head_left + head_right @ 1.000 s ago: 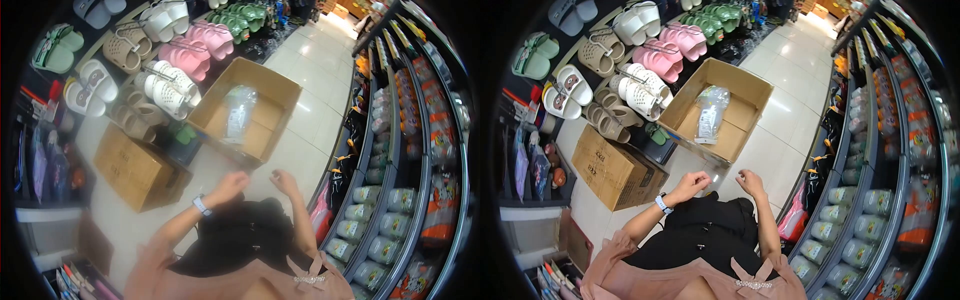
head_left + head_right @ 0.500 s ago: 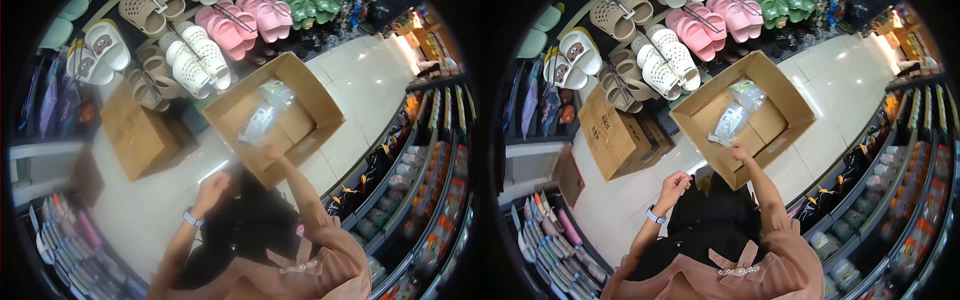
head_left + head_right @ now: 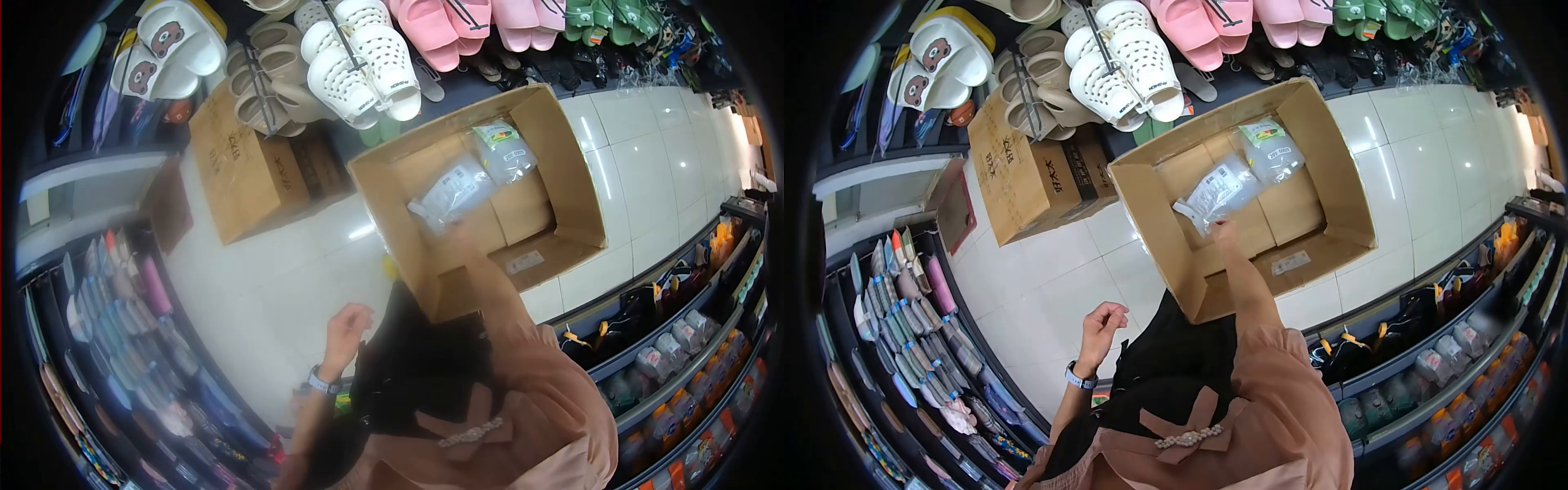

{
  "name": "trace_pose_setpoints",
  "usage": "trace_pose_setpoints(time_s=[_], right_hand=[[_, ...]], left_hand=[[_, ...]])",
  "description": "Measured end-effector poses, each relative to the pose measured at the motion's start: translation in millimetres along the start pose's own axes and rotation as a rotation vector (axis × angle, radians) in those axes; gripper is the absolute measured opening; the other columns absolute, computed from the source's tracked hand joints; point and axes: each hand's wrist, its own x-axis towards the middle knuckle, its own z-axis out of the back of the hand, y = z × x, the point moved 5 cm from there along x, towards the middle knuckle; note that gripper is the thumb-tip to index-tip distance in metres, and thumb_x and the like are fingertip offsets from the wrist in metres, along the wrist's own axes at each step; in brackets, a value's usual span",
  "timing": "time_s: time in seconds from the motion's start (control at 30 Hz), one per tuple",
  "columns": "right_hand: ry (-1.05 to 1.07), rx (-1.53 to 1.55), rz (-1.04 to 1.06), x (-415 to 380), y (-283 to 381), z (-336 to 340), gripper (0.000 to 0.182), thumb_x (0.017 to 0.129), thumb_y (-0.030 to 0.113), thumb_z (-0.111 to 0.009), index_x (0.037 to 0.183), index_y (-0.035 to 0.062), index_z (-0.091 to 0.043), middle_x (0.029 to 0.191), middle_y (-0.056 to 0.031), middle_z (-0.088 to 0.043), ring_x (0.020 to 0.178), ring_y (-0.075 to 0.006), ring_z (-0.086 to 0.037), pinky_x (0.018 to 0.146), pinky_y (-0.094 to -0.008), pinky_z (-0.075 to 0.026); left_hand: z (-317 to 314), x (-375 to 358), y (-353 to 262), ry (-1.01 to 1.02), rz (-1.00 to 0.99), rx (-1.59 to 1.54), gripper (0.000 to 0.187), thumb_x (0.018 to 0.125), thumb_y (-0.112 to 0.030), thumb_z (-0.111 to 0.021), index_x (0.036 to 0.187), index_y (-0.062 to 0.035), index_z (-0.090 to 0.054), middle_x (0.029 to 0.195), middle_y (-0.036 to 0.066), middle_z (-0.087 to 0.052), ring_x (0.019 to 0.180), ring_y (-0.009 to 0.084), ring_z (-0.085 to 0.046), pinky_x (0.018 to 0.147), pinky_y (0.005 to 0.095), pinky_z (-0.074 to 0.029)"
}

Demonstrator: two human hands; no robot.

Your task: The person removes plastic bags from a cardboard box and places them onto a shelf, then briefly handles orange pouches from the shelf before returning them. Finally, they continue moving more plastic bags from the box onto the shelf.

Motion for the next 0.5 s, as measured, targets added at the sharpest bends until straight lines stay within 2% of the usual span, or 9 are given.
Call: trace_pose_setpoints(time_s=[0.07,0.1,0.17,0.23,0.3,0.33,0.37,0.4,0.5], right_hand=[[-0.012,0.112,0.083,-23.6,29.1,13.1,0.018,0.072,0.015,-0.068,0.084,0.0011,-0.065,0.075,-0.0096,-0.066,0.069,-0.0171,-0.062,0.067,-0.0291,-0.050],[-0.013,0.108,0.091,-37.8,44.4,27.1,0.018,0.072,0.015,-0.068,0.084,0.0011,-0.065,0.075,-0.0096,-0.066,0.069,-0.0171,-0.062,0.067,-0.0291,-0.050],[0.204,0.322,0.262,-72.8,87.8,48.3,0.013,0.077,0.016,-0.064,0.079,0.0040,-0.061,0.074,-0.0064,-0.064,0.072,-0.0173,-0.061,0.070,-0.0298,-0.050],[0.282,0.380,0.369,-108.7,124.6,78.5,0.011,0.080,0.017,-0.061,0.079,0.0054,-0.060,0.076,-0.0060,-0.063,0.073,-0.0175,-0.061,0.070,-0.0296,-0.049],[0.360,0.438,0.471,-148.2,160.0,109.0,0.010,0.082,0.017,-0.057,0.079,0.0067,-0.058,0.078,-0.0056,-0.062,0.074,-0.0177,-0.060,0.070,-0.0295,-0.048],[0.478,0.578,0.276,-166.6,168.5,118.3,0.012,0.083,0.017,-0.056,0.084,0.0050,-0.058,0.083,-0.0068,-0.062,0.078,-0.0183,-0.060,0.074,-0.0300,-0.048],[0.593,0.714,0.074,-180.6,167.5,120.7,0.014,0.084,0.017,-0.055,0.088,0.0033,-0.058,0.088,-0.0080,-0.063,0.081,-0.0188,-0.060,0.077,-0.0305,-0.048],[0.591,0.715,0.075,-186.3,164.8,124.4,0.014,0.084,0.017,-0.055,0.088,0.0033,-0.058,0.088,-0.0080,-0.063,0.081,-0.0188,-0.060,0.077,-0.0305,-0.048],[0.710,0.804,-0.019,-210.2,157.6,125.0,0.018,0.086,0.015,-0.053,0.095,-0.0001,-0.058,0.094,-0.0118,-0.064,0.087,-0.0217,-0.062,0.082,-0.0334,-0.049]], left_hand=[[-4.7,4.1,-7.8,-0.007,-0.016,0.032,0.017,0.095,-0.013,-0.053,0.092,0.0012,-0.061,0.077,0.002,-0.059,0.073,0.0083,-0.055,0.069,0.0233,-0.048],[-6.2,7.6,-10.5,-0.010,-0.022,0.026,0.017,0.095,-0.013,-0.053,0.092,0.0012,-0.061,0.077,0.002,-0.059,0.073,0.0083,-0.055,0.069,0.0233,-0.048],[-7.6,18.1,-16.5,0.005,-0.055,0.010,0.017,0.095,-0.013,-0.053,0.092,0.0011,-0.061,0.078,0.002,-0.060,0.073,0.0085,-0.056,0.070,0.0234,-0.048],[-8.2,30.0,-21.5,0.001,-0.087,0.028,0.016,0.094,-0.013,-0.053,0.093,0.0012,-0.062,0.078,0.002,-0.060,0.074,0.0087,-0.056,0.071,0.0243,-0.048],[-8.6,40.9,-31.7,-0.031,-0.212,0.200,0.018,0.091,-0.012,-0.056,0.103,0.0007,-0.060,0.087,0.006,-0.062,0.080,0.0134,-0.058,0.073,0.0270,-0.049],[-11.3,46.7,-38.9,-0.029,-0.214,0.202,0.018,0.091,-0.012,-0.056,0.103,0.0007,-0.060,0.087,0.006,-0.062,0.080,0.0134,-0.058,0.073,0.0270,-0.049],[-14.3,50.3,-54.5,-0.087,-0.323,0.289,0.022,0.090,-0.011,-0.058,0.109,0.0000,-0.058,0.093,0.009,-0.061,0.085,0.0162,-0.059,0.075,0.0282,-0.049],[-18.9,53.2,-69.4,-0.145,-0.434,0.376,0.029,0.088,-0.010,-0.060,0.114,-0.0007,-0.056,0.100,0.012,-0.061,0.089,0.0189,-0.059,0.077,0.0294,-0.050],[-33.9,64.5,-94.7,-0.232,-0.534,0.434,0.037,0.085,-0.009,-0.062,0.120,-0.0010,-0.052,0.111,0.016,-0.057,0.098,0.0227,-0.058,0.080,0.0306,-0.049]])
